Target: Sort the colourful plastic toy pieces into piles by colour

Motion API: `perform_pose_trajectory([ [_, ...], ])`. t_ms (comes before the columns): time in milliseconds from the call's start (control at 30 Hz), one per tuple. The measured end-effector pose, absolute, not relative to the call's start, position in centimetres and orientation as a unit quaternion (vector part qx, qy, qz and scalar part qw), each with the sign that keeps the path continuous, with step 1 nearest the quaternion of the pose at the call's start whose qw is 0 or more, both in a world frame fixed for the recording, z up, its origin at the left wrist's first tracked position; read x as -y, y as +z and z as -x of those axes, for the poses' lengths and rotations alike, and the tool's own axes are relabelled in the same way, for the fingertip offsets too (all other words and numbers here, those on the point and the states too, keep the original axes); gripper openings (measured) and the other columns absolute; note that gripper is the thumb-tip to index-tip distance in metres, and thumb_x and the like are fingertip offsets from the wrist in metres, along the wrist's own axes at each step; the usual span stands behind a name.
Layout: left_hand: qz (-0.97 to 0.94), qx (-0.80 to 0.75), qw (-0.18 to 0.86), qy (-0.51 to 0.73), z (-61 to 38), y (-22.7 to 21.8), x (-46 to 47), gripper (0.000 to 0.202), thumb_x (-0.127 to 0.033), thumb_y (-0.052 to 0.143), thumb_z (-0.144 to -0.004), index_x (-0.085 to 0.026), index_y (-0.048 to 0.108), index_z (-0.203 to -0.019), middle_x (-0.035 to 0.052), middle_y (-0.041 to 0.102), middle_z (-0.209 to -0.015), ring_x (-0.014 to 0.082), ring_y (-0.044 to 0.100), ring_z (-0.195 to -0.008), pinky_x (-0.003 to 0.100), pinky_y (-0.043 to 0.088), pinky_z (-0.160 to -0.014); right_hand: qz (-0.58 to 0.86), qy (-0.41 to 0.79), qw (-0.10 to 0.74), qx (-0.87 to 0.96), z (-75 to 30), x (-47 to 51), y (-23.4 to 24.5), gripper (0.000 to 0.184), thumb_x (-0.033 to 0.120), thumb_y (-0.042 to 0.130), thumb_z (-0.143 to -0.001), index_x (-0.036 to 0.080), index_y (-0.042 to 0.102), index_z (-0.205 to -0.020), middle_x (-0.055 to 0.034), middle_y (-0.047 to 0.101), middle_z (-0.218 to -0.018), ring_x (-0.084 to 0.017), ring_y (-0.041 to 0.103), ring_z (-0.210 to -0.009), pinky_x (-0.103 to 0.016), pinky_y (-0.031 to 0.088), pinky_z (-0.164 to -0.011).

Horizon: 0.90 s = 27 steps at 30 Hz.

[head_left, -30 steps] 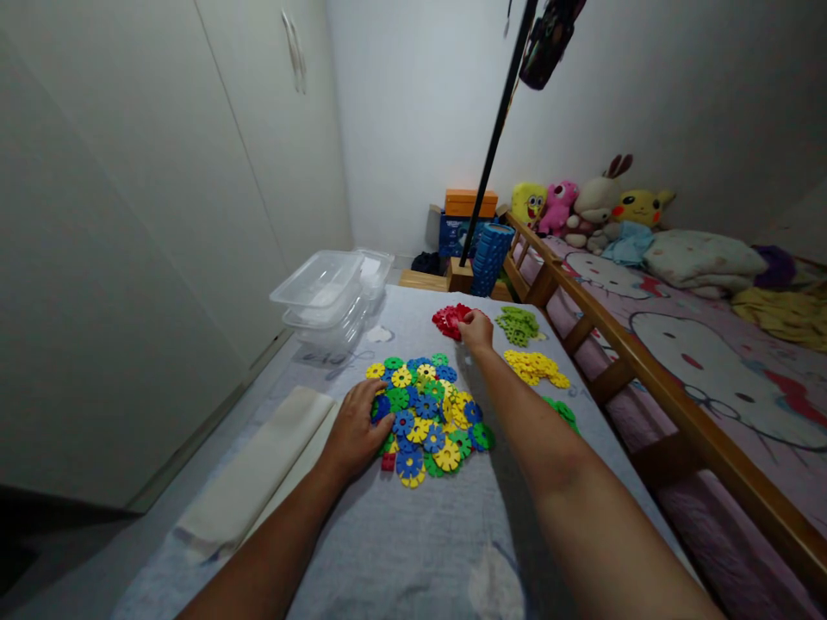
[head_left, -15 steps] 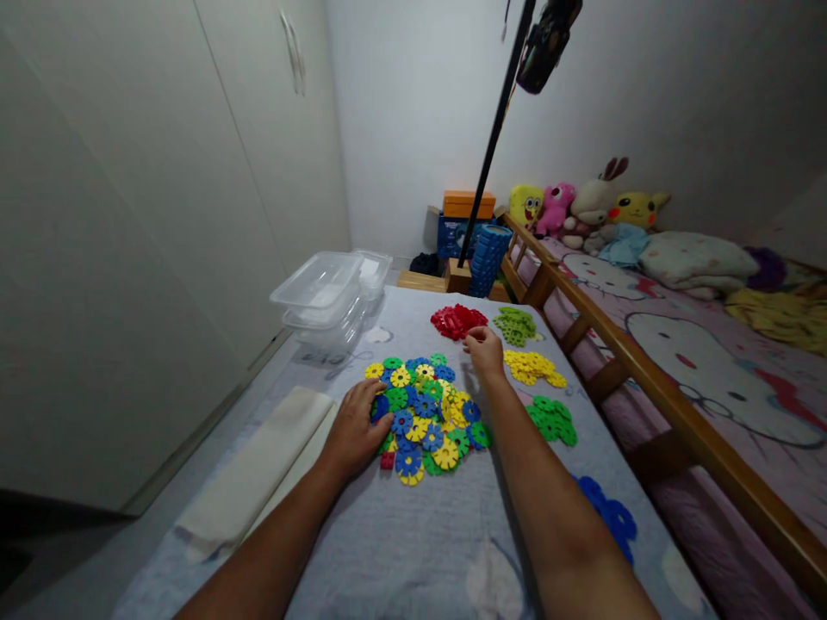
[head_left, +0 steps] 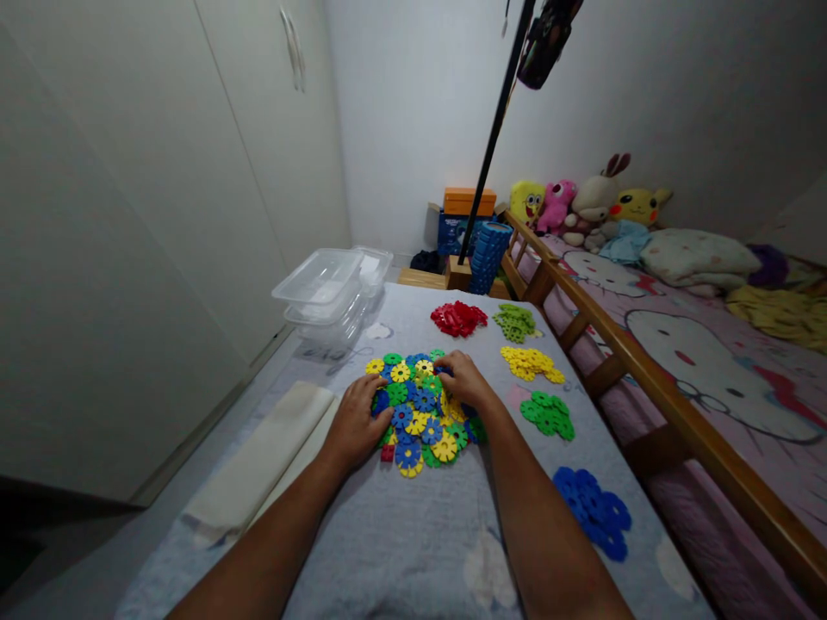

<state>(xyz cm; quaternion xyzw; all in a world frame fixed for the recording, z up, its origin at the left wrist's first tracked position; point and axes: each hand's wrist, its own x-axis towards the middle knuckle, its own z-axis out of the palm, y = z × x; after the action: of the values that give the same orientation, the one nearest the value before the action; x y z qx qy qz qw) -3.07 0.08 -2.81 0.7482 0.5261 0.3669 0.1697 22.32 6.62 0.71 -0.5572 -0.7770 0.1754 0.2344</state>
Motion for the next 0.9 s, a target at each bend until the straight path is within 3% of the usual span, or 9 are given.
perform_pose_trajectory([
  [200,-0.745,-0.53,0.169,0.367,3.0,-2.7,0.0,0.041,-0.03,0.061,-0.081,-0.02,0.061,-0.12,0.0128,0.059,-0.133,0.031,0.053,-0.128,0.053,0.042,-0.112,0.566,0.169,0.184,0.785,-21.5,-6.3,0.6,0.026,0.012,0.058,-0.079,0.02,0.076,-0.096,-0.0067,0.064,-0.1,-0.023,0.057,-0.105,-0.034,0.04,-0.099],
  [367,-0.747,-0.53,0.172,0.362,3.0,-2.5,0.0,0.041,-0.029,0.06,-0.081,-0.018,0.061,-0.121,0.0138,0.059,-0.132,0.0309,0.052,-0.128,0.052,0.041,-0.113,0.571,0.169,0.17,0.785,-21.1,-6.4,0.3,0.026,0.018,0.062,-0.081,0.019,0.074,-0.104,-0.0081,0.062,-0.106,-0.023,0.054,-0.106,-0.036,0.038,-0.099],
  [500,-0.749,-0.527,0.172,0.363,3.0,-2.6,0.0,0.041,-0.031,0.06,-0.081,-0.018,0.061,-0.12,0.0139,0.059,-0.132,0.0311,0.053,-0.127,0.053,0.041,-0.112,0.562,0.185,0.177,0.786,-21.2,-6.3,0.4,0.018,0.02,0.066,-0.08,0.019,0.073,-0.096,-0.0073,0.06,-0.104,-0.022,0.052,-0.104,-0.036,0.038,-0.097],
  [700,-0.749,-0.523,0.172,0.369,3.0,-2.6,0.0,0.041,-0.033,0.06,-0.082,-0.018,0.061,-0.12,0.0139,0.059,-0.132,0.0313,0.052,-0.127,0.053,0.04,-0.112,0.528,0.292,0.247,0.758,-22.0,-6.2,1.0,0.015,0.018,0.07,-0.07,0.018,0.061,-0.082,-0.0001,0.059,-0.086,-0.017,0.053,-0.084,-0.028,0.041,-0.078],
  [900,-0.748,-0.522,0.176,0.37,3.0,-2.6,0.0,0.041,-0.033,0.06,-0.082,-0.018,0.061,-0.121,0.0138,0.059,-0.132,0.0311,0.052,-0.127,0.054,0.04,-0.112,0.513,0.44,0.288,0.679,-23.3,-5.6,2.3,0.018,0.022,0.064,-0.066,0.021,0.053,-0.08,0.0053,0.054,-0.071,-0.012,0.048,-0.062,-0.024,0.036,-0.058],
])
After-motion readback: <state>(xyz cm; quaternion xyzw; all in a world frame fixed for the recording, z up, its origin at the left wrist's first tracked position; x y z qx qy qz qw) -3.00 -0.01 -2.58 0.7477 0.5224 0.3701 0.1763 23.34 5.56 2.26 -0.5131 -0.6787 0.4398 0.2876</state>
